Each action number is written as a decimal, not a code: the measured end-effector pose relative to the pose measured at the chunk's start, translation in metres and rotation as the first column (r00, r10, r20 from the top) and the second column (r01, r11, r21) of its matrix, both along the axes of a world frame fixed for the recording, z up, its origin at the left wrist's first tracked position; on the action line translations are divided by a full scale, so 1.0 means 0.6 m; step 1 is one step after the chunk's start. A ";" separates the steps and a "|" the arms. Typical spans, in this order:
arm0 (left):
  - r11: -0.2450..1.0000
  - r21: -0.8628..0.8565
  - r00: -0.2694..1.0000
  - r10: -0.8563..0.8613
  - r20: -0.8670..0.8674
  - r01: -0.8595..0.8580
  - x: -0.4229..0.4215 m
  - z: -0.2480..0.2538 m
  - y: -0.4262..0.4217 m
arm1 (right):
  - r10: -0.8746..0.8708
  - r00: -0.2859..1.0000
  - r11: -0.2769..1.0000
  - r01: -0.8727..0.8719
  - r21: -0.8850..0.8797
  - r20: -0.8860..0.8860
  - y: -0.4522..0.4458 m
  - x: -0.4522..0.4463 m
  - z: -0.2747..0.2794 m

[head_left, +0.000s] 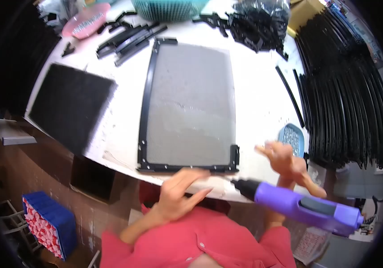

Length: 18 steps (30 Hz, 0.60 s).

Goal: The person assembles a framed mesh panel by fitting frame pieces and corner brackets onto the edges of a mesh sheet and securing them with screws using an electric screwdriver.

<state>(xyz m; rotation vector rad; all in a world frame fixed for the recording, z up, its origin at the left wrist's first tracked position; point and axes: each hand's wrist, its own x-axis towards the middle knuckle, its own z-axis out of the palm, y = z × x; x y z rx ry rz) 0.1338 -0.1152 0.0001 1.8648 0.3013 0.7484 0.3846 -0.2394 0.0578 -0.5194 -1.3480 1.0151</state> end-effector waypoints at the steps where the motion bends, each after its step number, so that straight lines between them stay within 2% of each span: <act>1: 0.958 -0.286 0.971 -0.077 -0.225 0.010 -0.041 0.011 -0.004 | -0.047 0.984 0.997 0.056 -0.048 0.174 -0.002 0.044 -0.011; 2: 0.753 -0.657 0.929 -0.260 -0.265 0.023 -0.068 0.015 0.003 | -0.217 0.863 0.877 0.378 -0.297 0.455 -0.006 0.058 -0.008; 3: 0.596 -0.803 0.934 -0.281 -0.222 -0.012 -0.083 0.007 0.009 | -0.203 0.718 0.785 0.526 -0.327 0.666 0.006 0.068 -0.015; 4: 0.400 -0.915 0.938 -0.296 -0.178 -0.047 -0.092 -0.002 0.012 | -0.147 0.484 0.727 0.644 -0.238 0.863 0.008 0.077 -0.046; 6: 0.270 -0.958 0.980 -0.141 -0.141 -0.099 -0.091 -0.006 0.003 | 0.042 0.391 0.727 0.619 -0.296 0.920 0.007 0.064 -0.098; 7: 0.204 -0.978 0.997 -0.044 -0.057 -0.047 -0.092 -0.018 0.000 | -0.022 0.316 0.762 0.620 -0.188 0.949 -0.001 0.048 -0.103; 9: 0.242 -0.964 0.991 0.103 -0.083 -0.106 -0.083 -0.018 -0.012 | 0.023 0.341 0.808 0.548 -0.219 0.940 -0.013 0.036 -0.104; 10: 0.245 -0.950 0.968 0.209 -0.141 -0.191 -0.067 -0.006 -0.022 | 0.032 0.326 0.835 0.510 -0.205 0.945 -0.018 0.022 -0.095; 12: 0.514 -0.820 0.936 0.346 -0.069 -0.250 -0.047 -0.038 -0.040 | 0.079 0.305 0.873 0.439 -0.213 0.949 -0.024 0.002 -0.093; 13: 0.510 -0.819 0.913 0.406 -0.041 -0.263 -0.034 -0.036 -0.043 | 0.121 0.336 0.893 0.374 -0.250 0.934 -0.024 -0.005 -0.092; 15: 0.584 -0.728 0.883 0.464 -0.063 -0.359 -0.021 -0.047 -0.038 | 0.149 0.443 0.901 0.308 -0.306 0.884 -0.024 -0.004 -0.090; 16: 0.602 -0.714 0.860 0.510 0.000 -0.357 -0.013 -0.044 -0.039 | 0.110 0.482 0.906 0.312 -0.287 0.869 -0.022 0.002 -0.072; 18: 0.678 -0.671 0.898 0.438 0.040 -0.301 -0.024 -0.038 -0.027 | 0.021 0.704 0.794 0.420 -0.440 0.710 -0.034 0.028 -0.054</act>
